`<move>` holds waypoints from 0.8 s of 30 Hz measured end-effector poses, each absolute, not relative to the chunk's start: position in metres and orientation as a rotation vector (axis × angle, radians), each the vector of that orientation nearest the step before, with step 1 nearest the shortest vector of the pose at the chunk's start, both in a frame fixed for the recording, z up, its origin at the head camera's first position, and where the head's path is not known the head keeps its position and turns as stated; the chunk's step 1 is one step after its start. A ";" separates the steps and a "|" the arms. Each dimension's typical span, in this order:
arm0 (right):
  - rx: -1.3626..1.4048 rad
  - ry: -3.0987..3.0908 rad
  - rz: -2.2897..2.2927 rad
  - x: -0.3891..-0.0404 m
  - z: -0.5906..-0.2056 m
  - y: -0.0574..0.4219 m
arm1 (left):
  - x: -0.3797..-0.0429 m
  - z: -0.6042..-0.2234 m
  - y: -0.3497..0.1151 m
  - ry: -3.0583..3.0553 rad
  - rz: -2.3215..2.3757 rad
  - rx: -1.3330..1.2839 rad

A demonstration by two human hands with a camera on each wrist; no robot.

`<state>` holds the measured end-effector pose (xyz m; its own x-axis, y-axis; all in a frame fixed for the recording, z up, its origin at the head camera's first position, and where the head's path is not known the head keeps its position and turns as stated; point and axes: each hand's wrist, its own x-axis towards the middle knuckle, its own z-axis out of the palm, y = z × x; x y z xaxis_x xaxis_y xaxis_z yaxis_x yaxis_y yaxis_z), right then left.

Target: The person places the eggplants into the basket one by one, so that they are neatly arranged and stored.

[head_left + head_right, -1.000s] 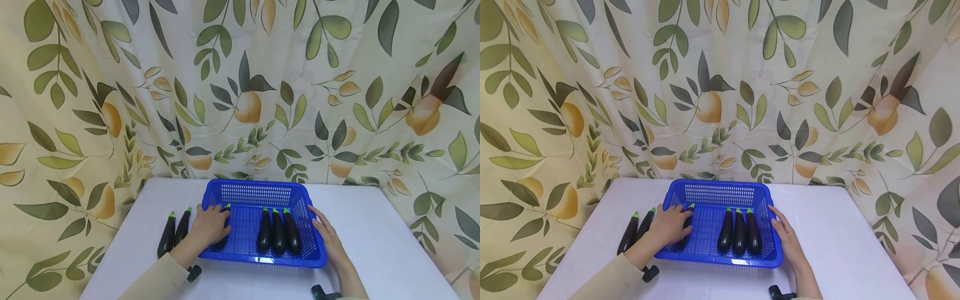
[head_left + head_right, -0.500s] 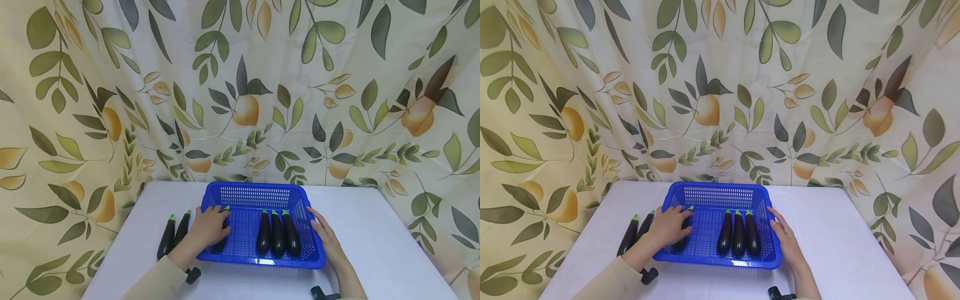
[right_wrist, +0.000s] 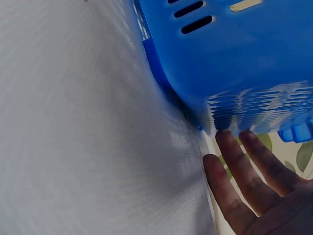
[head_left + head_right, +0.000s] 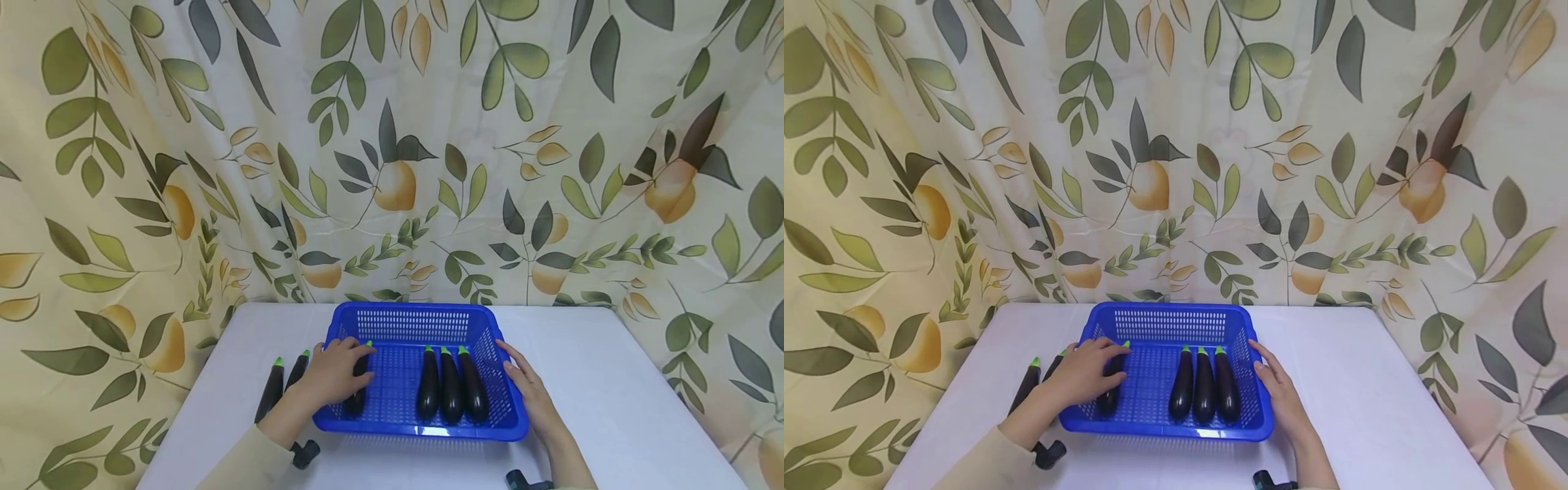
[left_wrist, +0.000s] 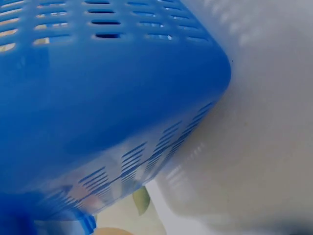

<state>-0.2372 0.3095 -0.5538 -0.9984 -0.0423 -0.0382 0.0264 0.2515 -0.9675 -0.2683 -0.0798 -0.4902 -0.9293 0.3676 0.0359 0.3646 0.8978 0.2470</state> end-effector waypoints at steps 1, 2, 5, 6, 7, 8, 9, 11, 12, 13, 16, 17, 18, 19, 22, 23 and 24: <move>-0.013 2.439 -1.888 -0.237 -0.554 0.309 | -0.268 -0.488 -0.081 3.049 0.406 0.598; -0.011 2.439 -1.889 -0.237 -0.554 0.309 | -0.267 -0.487 -0.082 3.052 0.418 0.609; -0.009 2.443 -1.893 -0.237 -0.554 0.309 | -0.265 -0.481 -0.086 3.056 0.456 0.652; -0.010 2.445 -1.892 -0.237 -0.554 0.309 | -0.264 -0.480 -0.088 3.059 0.469 0.668; -0.011 2.447 -1.890 -0.237 -0.555 0.309 | -0.264 -0.478 -0.090 3.059 0.487 0.681; -0.016 2.450 -1.884 -0.237 -0.554 0.309 | -0.263 -0.477 -0.091 3.060 0.496 0.690; -0.017 2.453 -1.883 -0.237 -0.554 0.309 | -0.263 -0.475 -0.093 3.061 0.504 0.697; -0.020 2.454 -1.883 -0.236 -0.554 0.309 | -0.263 -0.473 -0.096 3.065 0.528 0.708; -0.020 2.452 -1.882 -0.236 -0.554 0.309 | -0.263 -0.472 -0.097 3.064 0.542 0.706; -0.020 2.452 -1.882 -0.236 -0.554 0.309 | -0.263 -0.471 -0.099 3.064 0.554 0.701; -0.015 2.449 -1.885 -0.236 -0.554 0.309 | -0.263 -0.468 -0.102 3.066 0.586 0.690; -0.013 2.450 -1.885 -0.236 -0.554 0.309 | -0.262 -0.467 -0.104 3.065 0.598 0.683; -0.012 2.451 -1.885 -0.236 -0.554 0.309 | -0.262 -0.465 -0.105 3.065 0.614 0.676; -0.012 2.453 -1.884 -0.236 -0.554 0.309 | -0.261 -0.464 -0.107 3.067 0.625 0.672; -0.017 2.453 -1.883 -0.236 -0.554 0.309 | -0.260 -0.461 -0.112 3.076 0.660 0.662; -0.018 2.453 -1.886 -0.236 -0.555 0.309 | -0.260 -0.460 -0.113 3.077 0.671 0.655; -0.018 2.452 -1.886 -0.237 -0.554 0.309 | -0.260 -0.459 -0.115 3.082 0.677 0.649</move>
<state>-0.2365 0.3088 -0.5544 -0.9988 -0.0386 -0.0307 0.0198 0.2568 -0.9663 -0.2601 -0.1150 -0.4594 -0.9157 0.3684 0.1607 0.4019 0.8307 0.3852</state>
